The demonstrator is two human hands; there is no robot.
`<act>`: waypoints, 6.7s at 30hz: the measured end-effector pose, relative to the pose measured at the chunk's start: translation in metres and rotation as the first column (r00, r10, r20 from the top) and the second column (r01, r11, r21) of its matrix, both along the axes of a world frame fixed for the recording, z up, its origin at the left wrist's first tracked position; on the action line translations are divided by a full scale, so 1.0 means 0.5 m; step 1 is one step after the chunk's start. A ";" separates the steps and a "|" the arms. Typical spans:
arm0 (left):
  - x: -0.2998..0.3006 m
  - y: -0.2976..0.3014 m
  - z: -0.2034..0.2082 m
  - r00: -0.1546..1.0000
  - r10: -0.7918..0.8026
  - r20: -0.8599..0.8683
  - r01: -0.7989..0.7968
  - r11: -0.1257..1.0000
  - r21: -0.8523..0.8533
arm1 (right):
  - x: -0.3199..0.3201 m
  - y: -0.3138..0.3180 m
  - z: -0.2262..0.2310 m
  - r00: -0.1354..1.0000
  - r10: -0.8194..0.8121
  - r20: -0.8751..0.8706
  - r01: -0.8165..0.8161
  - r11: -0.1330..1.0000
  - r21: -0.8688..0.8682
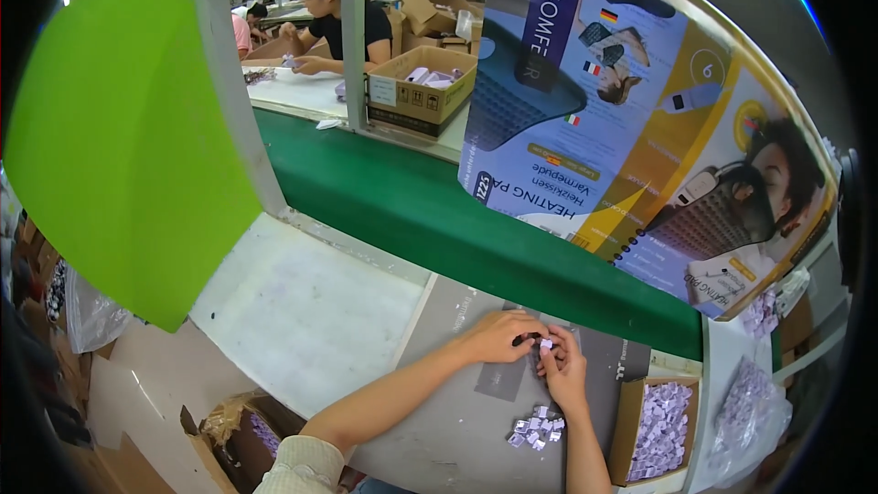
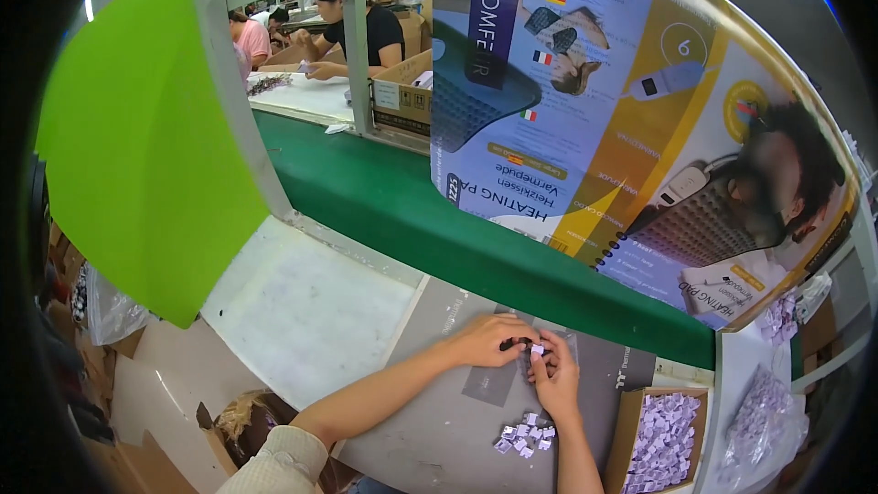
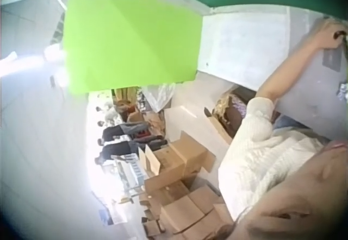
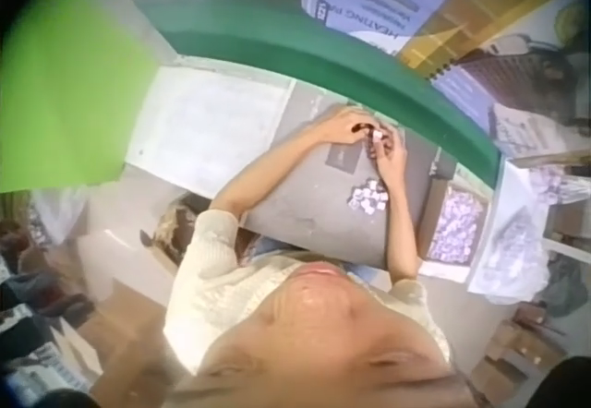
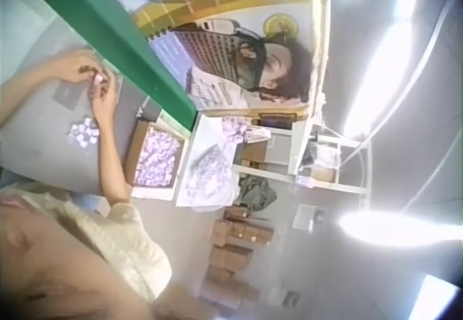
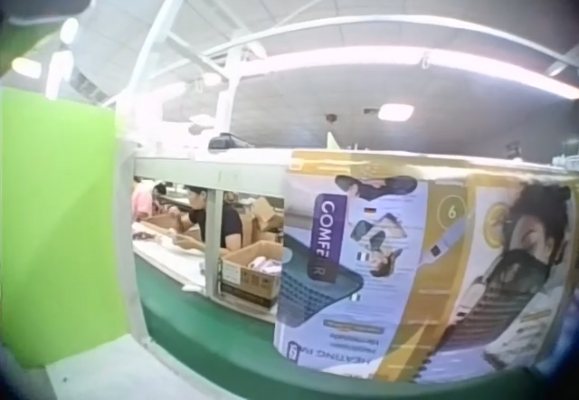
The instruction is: The person assembles small electronic modules and wiring into purple plastic housings by hand, taking components from a cardboard box and inserting them into the housings.
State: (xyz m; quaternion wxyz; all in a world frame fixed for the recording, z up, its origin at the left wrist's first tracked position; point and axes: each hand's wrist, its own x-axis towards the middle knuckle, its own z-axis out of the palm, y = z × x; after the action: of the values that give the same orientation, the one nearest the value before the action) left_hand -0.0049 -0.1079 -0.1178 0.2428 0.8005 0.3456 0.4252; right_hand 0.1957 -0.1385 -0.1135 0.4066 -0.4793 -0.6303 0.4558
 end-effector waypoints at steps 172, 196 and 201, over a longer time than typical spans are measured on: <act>-0.007 0.003 -0.007 0.997 -0.063 -0.050 0.052 0.977 -0.205 | 0.003 0.008 0.034 0.995 0.045 -0.094 -0.057 0.990 -0.132; -0.001 0.015 0.013 0.998 -0.040 -0.057 0.024 0.964 -0.265 | 0.006 0.009 0.029 0.985 -0.057 0.164 0.030 0.986 0.167; -0.006 0.005 0.015 0.997 -0.056 -0.045 0.042 0.962 -0.270 | 0.000 -0.004 0.032 0.984 -0.074 0.162 0.034 0.970 0.241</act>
State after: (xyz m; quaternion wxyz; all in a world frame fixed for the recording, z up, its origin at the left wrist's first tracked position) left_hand -0.0077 -0.1053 -0.1103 0.3503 0.7794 0.3865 0.3471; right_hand 0.1957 -0.1407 -0.0975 0.4180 -0.4814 -0.6992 0.3234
